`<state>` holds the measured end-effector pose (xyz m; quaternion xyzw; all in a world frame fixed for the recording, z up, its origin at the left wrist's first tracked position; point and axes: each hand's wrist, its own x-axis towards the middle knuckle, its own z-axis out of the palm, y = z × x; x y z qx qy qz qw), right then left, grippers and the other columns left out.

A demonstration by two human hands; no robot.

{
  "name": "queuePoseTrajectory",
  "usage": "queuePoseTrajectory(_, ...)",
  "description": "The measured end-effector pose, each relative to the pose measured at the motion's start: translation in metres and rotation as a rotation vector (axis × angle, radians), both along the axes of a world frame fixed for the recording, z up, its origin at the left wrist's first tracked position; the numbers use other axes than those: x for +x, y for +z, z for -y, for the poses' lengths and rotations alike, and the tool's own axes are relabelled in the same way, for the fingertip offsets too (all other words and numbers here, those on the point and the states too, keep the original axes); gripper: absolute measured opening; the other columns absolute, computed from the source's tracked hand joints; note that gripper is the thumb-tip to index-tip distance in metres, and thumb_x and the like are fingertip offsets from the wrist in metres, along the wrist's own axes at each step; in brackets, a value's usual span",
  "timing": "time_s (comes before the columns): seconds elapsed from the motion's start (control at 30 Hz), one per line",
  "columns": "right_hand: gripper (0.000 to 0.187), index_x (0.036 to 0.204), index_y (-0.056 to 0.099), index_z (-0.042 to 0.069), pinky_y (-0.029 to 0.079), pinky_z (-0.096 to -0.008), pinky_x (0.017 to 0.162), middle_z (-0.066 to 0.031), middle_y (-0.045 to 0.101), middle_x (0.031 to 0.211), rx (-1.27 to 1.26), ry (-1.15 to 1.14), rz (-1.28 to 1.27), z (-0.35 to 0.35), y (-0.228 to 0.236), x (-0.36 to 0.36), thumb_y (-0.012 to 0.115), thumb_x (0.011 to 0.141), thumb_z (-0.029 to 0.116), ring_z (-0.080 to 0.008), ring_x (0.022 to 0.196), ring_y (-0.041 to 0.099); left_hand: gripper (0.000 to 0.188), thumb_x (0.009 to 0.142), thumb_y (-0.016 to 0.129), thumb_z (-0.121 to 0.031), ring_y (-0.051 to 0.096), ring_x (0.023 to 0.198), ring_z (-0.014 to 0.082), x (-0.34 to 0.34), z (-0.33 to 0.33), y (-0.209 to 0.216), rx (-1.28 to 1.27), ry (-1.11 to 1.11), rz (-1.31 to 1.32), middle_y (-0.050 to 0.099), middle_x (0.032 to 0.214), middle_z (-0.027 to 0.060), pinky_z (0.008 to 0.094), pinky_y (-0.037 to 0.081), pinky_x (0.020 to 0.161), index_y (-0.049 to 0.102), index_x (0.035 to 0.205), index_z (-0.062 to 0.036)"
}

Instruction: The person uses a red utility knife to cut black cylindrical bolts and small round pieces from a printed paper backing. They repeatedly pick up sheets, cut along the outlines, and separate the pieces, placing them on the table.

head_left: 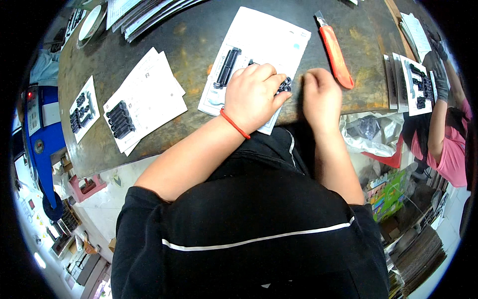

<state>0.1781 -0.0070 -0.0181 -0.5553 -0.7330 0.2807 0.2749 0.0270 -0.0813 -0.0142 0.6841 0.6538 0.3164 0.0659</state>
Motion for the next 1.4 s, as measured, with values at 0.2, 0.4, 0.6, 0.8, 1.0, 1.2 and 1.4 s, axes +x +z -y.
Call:
queuePoseTrajectory(0.2, 0.011, 0.094, 0.066, -0.001, 0.051, -0.0338, 0.069, -0.0149, 0.067, 0.078, -0.273, 0.056, -0.151, 0.025, 0.019, 0.02, 0.063, 0.089, 0.008, -0.0232, 0.071, 0.066, 0.036, 0.076, 0.076, -0.03, 0.061, 0.092, 0.0293, 0.003, 0.003, 0.013, -0.085, 0.061, 0.001, 0.064, 0.096, 0.0097, 0.0397, 0.048, 0.085, 0.071, 0.103, -0.0059)
queuePoseTrajectory(0.4, 0.016, 0.098, 0.067, 0.002, 0.052, -0.0395, 0.074, -0.0168, 0.066, 0.089, -0.219, 0.208, -0.038, 0.055, 0.023, 0.009, 0.065, 0.084, 0.007, -0.0324, 0.08, 0.066, 0.035, 0.075, 0.076, -0.025, 0.059, 0.098, 0.03, -0.017, 0.027, 0.032, -0.152, 0.094, -0.093, 0.062, 0.101, 0.0099, 0.0416, 0.046, 0.088, 0.071, 0.104, -0.0048)
queuePoseTrajectory(0.6, 0.035, 0.116, 0.062, -0.001, 0.052, -0.0415, 0.077, -0.0175, 0.065, 0.094, -0.094, 0.202, 0.092, 0.049, 0.025, -0.01, 0.065, 0.084, 0.011, -0.0336, 0.086, 0.065, 0.035, 0.069, 0.081, -0.019, 0.058, 0.095, 0.0296, -0.021, 0.034, 0.017, -0.104, 0.04, 0.04, 0.061, 0.098, 0.0093, 0.0395, 0.046, 0.085, 0.071, 0.1, -0.0039)
queuePoseTrajectory(0.8, 0.041, 0.118, 0.061, -0.003, 0.052, -0.0421, 0.079, -0.0189, 0.062, 0.096, -0.074, 0.236, 0.131, 0.036, 0.026, -0.021, 0.068, 0.082, 0.014, -0.035, 0.087, 0.064, 0.027, 0.075, 0.074, -0.01, 0.058, 0.094, 0.029, -0.024, 0.038, 0.011, -0.078, 0.003, 0.117, 0.061, 0.098, 0.0091, 0.0388, 0.046, 0.086, 0.072, 0.101, -0.0039)
queuePoseTrajectory(1.0, 0.047, 0.119, 0.059, -0.003, 0.052, -0.043, 0.082, -0.021, 0.059, 0.103, -0.07, 0.237, 0.154, 0.038, 0.022, -0.027, 0.071, 0.079, 0.018, -0.0375, 0.094, 0.063, 0.027, 0.079, 0.066, -0.004, 0.057, 0.098, 0.0283, -0.031, 0.04, 0.003, 0.007, -0.026, 0.12, 0.061, 0.101, 0.0086, 0.0388, 0.046, 0.088, 0.075, 0.104, -0.0093)
queuePoseTrajectory(1.2, 0.052, 0.123, 0.055, -0.001, 0.052, -0.046, 0.085, -0.0222, 0.056, 0.11, -0.026, 0.246, 0.239, 0.04, 0.026, -0.031, 0.071, 0.078, 0.019, -0.0408, 0.099, 0.062, 0.032, 0.079, 0.061, -0.002, 0.056, 0.103, 0.0289, -0.026, 0.043, 0.0, -0.039, -0.032, 0.081, 0.061, 0.11, 0.0083, 0.0413, 0.045, 0.09, 0.074, 0.107, -0.0109)
queuePoseTrajectory(1.4, 0.053, 0.12, 0.057, 0.002, 0.052, -0.046, 0.083, -0.0211, 0.057, 0.11, 0.097, 0.179, 0.323, 0.044, 0.024, -0.037, 0.075, 0.077, 0.026, -0.0397, 0.1, 0.061, 0.03, 0.081, 0.062, -0.004, 0.057, 0.108, 0.0304, -0.034, 0.053, 0.001, 0.018, -0.055, 0.247, 0.062, 0.114, 0.0103, 0.0413, 0.044, 0.095, 0.07, 0.11, -0.0068)
